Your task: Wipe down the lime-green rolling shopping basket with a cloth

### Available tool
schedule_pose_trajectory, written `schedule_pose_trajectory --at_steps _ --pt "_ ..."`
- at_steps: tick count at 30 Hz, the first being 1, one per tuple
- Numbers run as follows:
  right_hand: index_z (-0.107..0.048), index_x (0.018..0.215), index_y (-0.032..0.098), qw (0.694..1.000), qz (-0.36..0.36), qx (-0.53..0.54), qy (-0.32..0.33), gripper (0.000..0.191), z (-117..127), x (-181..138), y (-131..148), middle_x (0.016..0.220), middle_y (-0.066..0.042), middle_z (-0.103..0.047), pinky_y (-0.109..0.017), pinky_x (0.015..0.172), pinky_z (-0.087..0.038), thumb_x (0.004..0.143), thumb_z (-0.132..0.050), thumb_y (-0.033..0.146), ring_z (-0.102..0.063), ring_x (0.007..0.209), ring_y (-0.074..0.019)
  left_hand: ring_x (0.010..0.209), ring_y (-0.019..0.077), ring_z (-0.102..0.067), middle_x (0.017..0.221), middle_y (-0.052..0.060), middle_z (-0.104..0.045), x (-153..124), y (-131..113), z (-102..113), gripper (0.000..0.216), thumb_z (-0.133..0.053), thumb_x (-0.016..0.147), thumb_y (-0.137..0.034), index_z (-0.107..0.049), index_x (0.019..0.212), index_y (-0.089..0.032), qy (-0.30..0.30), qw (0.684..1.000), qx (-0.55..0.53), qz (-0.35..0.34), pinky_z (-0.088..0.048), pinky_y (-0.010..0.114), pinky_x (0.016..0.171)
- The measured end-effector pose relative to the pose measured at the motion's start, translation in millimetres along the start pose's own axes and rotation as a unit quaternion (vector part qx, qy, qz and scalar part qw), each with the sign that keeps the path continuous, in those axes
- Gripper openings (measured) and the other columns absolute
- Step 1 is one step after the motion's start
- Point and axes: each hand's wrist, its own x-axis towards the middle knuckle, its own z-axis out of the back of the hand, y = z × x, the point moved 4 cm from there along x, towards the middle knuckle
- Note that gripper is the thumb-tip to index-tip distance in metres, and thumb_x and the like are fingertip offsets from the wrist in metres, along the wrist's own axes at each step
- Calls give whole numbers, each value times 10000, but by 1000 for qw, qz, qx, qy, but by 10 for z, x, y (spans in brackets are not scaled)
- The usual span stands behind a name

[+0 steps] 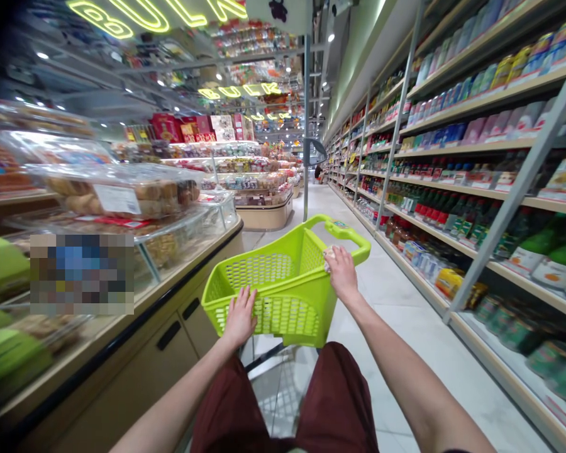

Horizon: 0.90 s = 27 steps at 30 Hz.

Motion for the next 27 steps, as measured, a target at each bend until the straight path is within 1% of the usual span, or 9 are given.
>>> schedule_pose_trajectory --at_steps 2,6,8,10,15,17,19,24,27 --pt "-606 1056 183 1000 16 8 13 371 -94 -70 189 1309 -116 -434 -483 1007 -262 770 -412 48 -268 1270 -276 1336 236 -72 1450 91 -172 -26 12 -12 679 -453 711 -142 -245 1358 -145 -3 1000 3 10 -142 429 1073" --pt "-615 1033 187 992 105 24 61 347 -399 -216 795 1300 -116 -446 -448 1009 -273 774 -432 46 -285 1265 -248 1336 240 -65 1453 92 -152 -30 30 -20 719 -470 687 -151 -229 1365 -140 -2 1000 11 8 -152 432 1069" --pt "-611 1037 200 987 135 26 77 348 -471 -238 947 1301 -105 -449 -444 1008 -273 773 -443 48 -292 1263 -237 1336 246 -62 1453 96 -148 -39 91 -28 717 -470 688 -161 -231 1364 -136 -2 1000 21 15 -145 451 1066" --pt "-602 1055 207 987 135 16 82 363 -440 -211 901 1303 -98 -449 -448 1006 -270 768 -447 47 -296 1261 -233 1335 254 -64 1452 99 -152 -64 192 -40 705 -465 696 -168 -240 1362 -130 -2 999 32 34 -134 477 1062" --pt "-586 1096 199 996 48 -51 57 417 -143 -75 422 1312 -104 -438 -462 1002 -261 752 -430 23 -288 1263 -257 1336 261 -56 1455 93 -149 -141 419 -72 696 -472 709 -183 -243 1366 -141 -13 995 47 91 -124 499 1059" --pt "-592 1087 192 996 39 -58 58 400 -120 -73 435 1311 -110 -438 -464 1000 -259 761 -425 30 -287 1263 -263 1336 261 -48 1456 93 -141 -153 439 -82 716 -481 704 -183 -227 1372 -143 -6 994 42 102 -137 487 1059" --pt "-603 1064 190 995 53 -40 75 371 -206 -115 646 1309 -113 -441 -457 1001 -259 773 -426 42 -291 1263 -256 1336 265 -44 1457 98 -131 -157 434 -85 734 -489 697 -179 -213 1376 -141 5 994 35 107 -148 480 1056" --pt "-610 1037 189 984 117 49 129 326 -584 -259 1476 1311 -127 -436 -437 1015 -239 785 -454 55 -299 1264 -224 1336 261 -34 1461 95 -110 -200 478 -42 728 -481 707 -188 -203 1378 -133 11 994 33 108 -139 471 1059" --pt "-603 1045 189 979 137 60 136 339 -669 -273 1632 1307 -123 -443 -435 1019 -233 782 -449 42 -302 1263 -218 1337 254 -43 1458 98 -121 -257 596 -21 713 -474 710 -189 -218 1372 -121 18 991 41 130 -137 467 1062"
